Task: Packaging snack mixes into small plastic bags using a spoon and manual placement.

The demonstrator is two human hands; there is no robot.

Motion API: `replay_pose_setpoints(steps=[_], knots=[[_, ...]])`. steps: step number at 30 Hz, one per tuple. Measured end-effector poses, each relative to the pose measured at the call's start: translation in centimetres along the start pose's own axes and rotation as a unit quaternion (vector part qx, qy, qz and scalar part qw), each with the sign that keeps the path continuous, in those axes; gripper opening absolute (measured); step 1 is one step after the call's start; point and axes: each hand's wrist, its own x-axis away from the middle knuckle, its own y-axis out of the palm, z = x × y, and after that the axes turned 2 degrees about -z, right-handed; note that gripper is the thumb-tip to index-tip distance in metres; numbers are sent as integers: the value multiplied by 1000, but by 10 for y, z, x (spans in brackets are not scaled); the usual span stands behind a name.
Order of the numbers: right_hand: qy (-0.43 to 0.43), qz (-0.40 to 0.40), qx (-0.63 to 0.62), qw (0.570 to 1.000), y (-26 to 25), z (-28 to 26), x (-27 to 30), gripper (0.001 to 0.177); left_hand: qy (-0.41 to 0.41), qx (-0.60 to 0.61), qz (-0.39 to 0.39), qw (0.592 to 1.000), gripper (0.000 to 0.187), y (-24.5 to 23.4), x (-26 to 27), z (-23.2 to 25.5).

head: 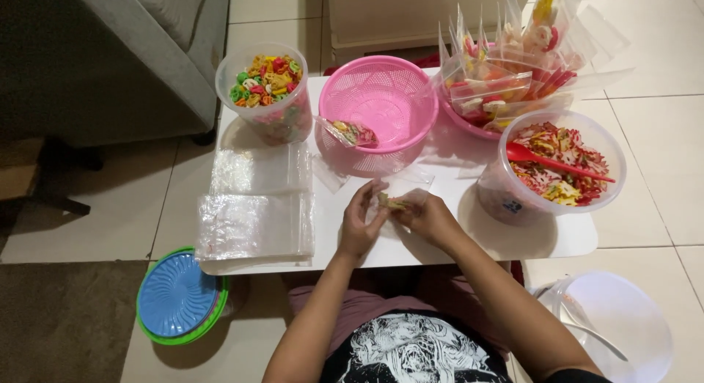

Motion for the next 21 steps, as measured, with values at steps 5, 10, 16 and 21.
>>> replay_pose_setpoints(steps=[5, 10, 16, 21], knots=[[5, -58, 32, 998, 8, -13, 12, 41, -3, -154, 32, 988, 110, 20, -1, 36], [-31, -140, 85, 986, -38, -68, 43, 43, -48, -164, 23, 985, 132, 37, -14, 65], [-19, -116, 34, 992, -147, -115, 85, 34, -47, -169, 27, 984, 126, 27, -36, 76], [-30, 248, 183, 951, -236, -72, 89, 30, -26, -227, -24, 973, 108, 27, -37, 82]])
